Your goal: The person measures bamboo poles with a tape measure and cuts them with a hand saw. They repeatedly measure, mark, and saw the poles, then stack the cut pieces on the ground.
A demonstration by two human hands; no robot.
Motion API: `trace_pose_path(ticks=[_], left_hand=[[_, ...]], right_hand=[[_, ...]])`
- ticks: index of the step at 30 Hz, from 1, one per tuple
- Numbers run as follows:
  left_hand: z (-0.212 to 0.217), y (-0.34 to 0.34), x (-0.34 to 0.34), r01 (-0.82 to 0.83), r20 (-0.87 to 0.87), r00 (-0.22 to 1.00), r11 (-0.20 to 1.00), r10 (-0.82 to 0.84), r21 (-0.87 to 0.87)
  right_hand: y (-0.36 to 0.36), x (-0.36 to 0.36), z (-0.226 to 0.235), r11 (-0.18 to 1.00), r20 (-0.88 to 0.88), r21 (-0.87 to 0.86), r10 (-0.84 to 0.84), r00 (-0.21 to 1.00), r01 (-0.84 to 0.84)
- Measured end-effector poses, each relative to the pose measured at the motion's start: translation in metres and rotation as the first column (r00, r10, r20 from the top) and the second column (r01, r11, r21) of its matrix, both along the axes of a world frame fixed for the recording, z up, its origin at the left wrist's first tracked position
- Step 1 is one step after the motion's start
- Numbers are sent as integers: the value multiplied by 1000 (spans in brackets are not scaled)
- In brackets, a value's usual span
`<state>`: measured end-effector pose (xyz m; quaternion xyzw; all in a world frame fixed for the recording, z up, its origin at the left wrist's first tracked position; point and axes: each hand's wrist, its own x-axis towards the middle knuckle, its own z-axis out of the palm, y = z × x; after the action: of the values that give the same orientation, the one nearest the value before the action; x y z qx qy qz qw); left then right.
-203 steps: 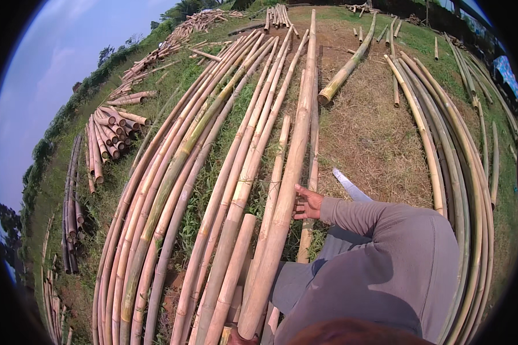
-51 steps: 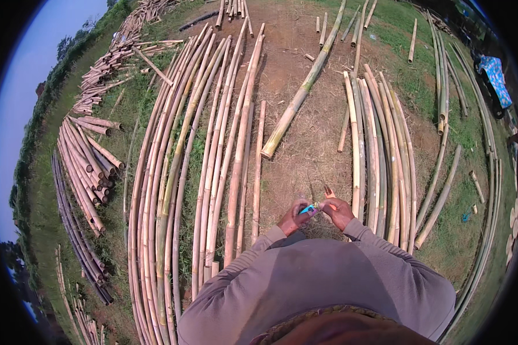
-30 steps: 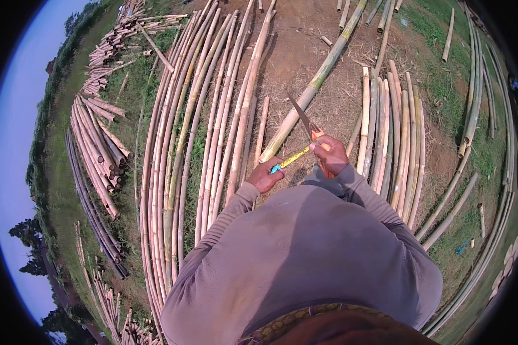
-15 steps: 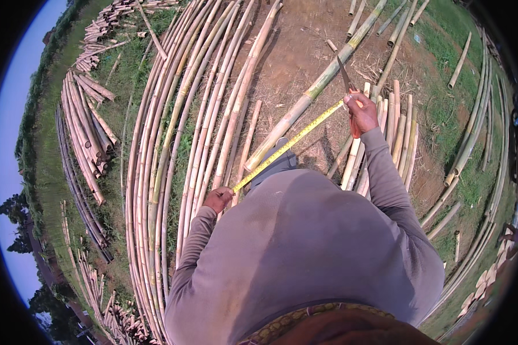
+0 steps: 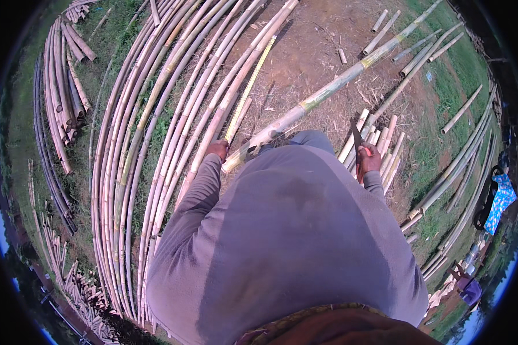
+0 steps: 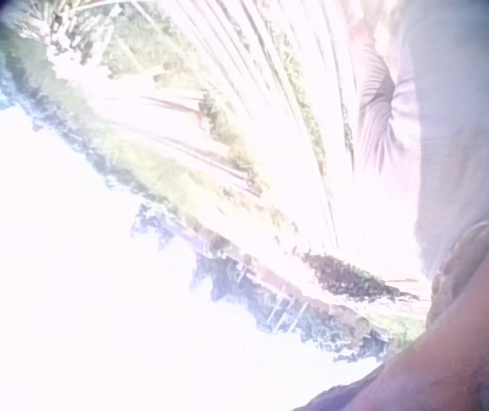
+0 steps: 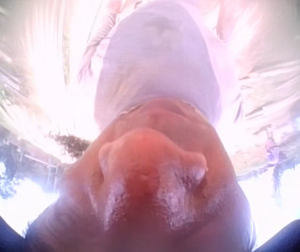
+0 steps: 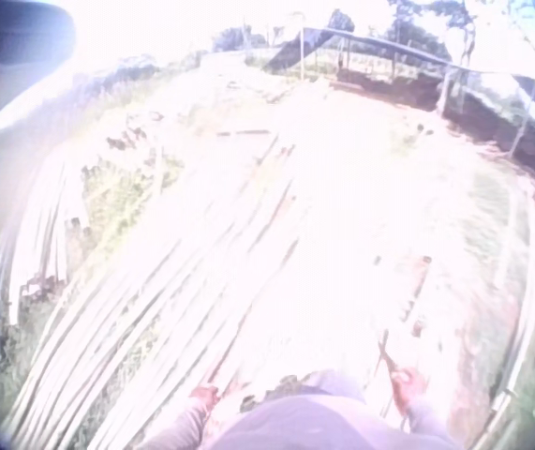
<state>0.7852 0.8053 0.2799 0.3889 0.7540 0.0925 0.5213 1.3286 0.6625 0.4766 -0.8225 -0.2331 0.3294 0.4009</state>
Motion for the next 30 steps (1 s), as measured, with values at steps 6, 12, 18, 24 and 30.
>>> trace_pose_path(ticks=[6, 12, 18, 24, 30], left_hand=[[-8, 92, 66, -121, -34, 993, 971, 116, -206], [22, 145, 146, 336, -227, 909, 937, -350, -101], [23, 234, 216, 515, -341, 770, 841, -538, -165], [-21, 334, 264, 567, -376, 709, 799, -597, -201], [-41, 435, 311, 529, -272, 733, 775, -623, -346]], right_hand=[[-56, 110, -139, 911, -125, -377, 131, 983, -169], [-39, 189, -153, 843, -181, -491, 147, 972, -219], [74, 198, -41, 770, -73, -630, 71, 995, -101], [95, 222, -76, 904, -250, -391, -286, 925, 174], [67, 266, -154, 716, 82, -695, -14, 997, 67]])
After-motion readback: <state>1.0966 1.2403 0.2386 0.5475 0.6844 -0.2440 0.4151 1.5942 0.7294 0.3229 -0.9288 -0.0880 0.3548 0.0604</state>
